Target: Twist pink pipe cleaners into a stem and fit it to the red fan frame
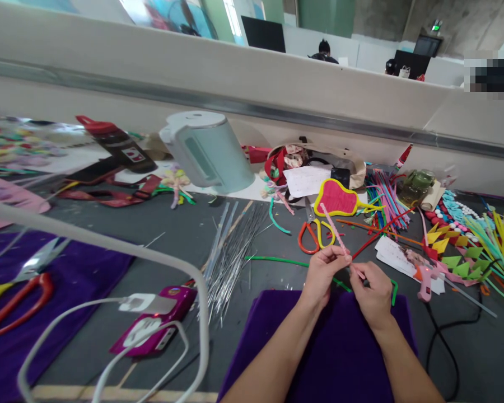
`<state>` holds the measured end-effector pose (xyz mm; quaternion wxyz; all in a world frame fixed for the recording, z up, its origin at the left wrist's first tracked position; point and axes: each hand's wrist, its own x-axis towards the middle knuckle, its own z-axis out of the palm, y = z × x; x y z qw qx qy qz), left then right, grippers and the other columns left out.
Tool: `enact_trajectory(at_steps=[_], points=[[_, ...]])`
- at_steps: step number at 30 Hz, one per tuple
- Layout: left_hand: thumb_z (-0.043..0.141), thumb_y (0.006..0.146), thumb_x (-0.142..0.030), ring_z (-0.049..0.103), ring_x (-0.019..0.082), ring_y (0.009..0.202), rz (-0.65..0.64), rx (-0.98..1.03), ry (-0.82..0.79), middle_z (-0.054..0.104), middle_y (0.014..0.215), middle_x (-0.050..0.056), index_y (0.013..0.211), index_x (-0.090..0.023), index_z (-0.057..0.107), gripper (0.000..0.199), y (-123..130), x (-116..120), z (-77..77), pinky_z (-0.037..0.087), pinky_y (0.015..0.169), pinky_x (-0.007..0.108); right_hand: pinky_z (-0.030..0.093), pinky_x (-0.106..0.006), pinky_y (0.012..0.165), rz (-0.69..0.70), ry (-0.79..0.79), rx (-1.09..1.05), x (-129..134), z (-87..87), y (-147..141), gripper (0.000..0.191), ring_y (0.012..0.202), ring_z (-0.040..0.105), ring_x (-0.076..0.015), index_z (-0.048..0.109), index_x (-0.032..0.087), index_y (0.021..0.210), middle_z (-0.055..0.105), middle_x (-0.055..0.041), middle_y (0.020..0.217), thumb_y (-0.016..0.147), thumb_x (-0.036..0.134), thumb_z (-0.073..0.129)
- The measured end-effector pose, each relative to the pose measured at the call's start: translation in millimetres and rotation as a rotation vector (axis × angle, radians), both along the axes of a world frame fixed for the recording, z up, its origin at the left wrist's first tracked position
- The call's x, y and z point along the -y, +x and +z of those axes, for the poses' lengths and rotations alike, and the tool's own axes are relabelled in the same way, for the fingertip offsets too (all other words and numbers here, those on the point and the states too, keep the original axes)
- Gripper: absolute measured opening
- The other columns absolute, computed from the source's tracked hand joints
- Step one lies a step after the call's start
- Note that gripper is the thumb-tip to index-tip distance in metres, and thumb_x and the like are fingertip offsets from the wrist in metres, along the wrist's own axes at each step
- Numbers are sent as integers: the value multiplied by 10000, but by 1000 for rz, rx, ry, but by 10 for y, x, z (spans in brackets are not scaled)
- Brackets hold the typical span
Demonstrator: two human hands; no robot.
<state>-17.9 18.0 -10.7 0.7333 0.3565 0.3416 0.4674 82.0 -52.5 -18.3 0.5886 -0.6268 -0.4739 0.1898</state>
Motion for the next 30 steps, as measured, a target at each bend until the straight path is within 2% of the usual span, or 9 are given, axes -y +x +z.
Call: enact_trajectory(at_steps=[3, 7, 10, 14, 17, 20, 24, 27, 30], points=[[821, 559, -221, 543, 84, 598, -86, 22, 16, 646, 682, -2, 707, -150, 693, 208, -18, 9, 28, 413, 592, 189, 416, -209, 452, 95, -96, -391, -23, 16, -3, 155, 458, 486, -97, 653, 188, 681, 591, 8, 543, 744, 328, 674], [816, 591, -249, 570, 104, 608, -176, 63, 50, 651, 672, 14, 744, -145, 698, 219, -47, 15, 61, 440, 616, 212, 301, -145, 326, 364, -147, -989, -65, 27, -16, 221, 357, 343, -44, 586, 170, 634, 504, 55, 449, 696, 331, 725], [824, 578, -240, 564, 96, 579, -158, 68, 61, 646, 645, 3, 684, -143, 681, 203, -58, 18, 76, 441, 606, 208, 283, -118, 317, 473, -144, -1174, -77, 21, -16, 214, 370, 315, -32, 587, 159, 642, 474, 63, 449, 690, 302, 739], [813, 598, -250, 601, 124, 652, -180, 48, 96, 683, 731, 36, 814, -144, 712, 261, -65, 17, 75, 464, 663, 230, 275, -99, 315, 524, -152, -1288, -83, 11, -14, 205, 379, 294, -25, 594, 151, 655, 452, 68, 451, 686, 286, 745], [822, 582, -246, 606, 127, 648, -140, 43, 99, 660, 683, 16, 764, -145, 694, 244, -65, 8, 47, 463, 654, 229, 284, -106, 313, 511, -172, -1238, -88, 8, -27, 218, 376, 319, -27, 600, 145, 650, 472, 61, 450, 678, 300, 752], [831, 560, -234, 599, 120, 631, -81, 55, 88, 630, 658, -9, 676, -147, 652, 231, -57, -6, 14, 464, 652, 233, 330, -137, 326, 376, -181, -1012, -79, 8, -39, 222, 362, 376, -42, 610, 149, 656, 533, 40, 466, 688, 326, 739], [834, 539, -215, 581, 104, 628, -15, 43, 51, 626, 697, -12, 639, -146, 632, 235, -37, -21, -8, 457, 646, 221, 435, -205, 450, 128, -108, -390, -28, 14, -27, 183, 469, 511, -98, 661, 167, 714, 614, -5, 563, 758, 345, 667], [831, 539, -211, 559, 87, 614, 4, 27, 39, 626, 700, -15, 650, -145, 641, 230, -23, -21, -6, 433, 614, 195, 450, -238, 578, 28, 2, 34, 10, 18, -9, 171, 575, 522, -120, 682, 185, 671, 583, -8, 587, 779, 307, 633], [828, 551, -222, 534, 75, 587, -21, 19, 40, 629, 688, -13, 677, -142, 655, 229, -17, -9, 13, 409, 584, 182, 434, -225, 542, 36, -21, -39, 10, 6, -1, 169, 539, 501, -108, 671, 181, 668, 577, -2, 573, 777, 304, 636]])
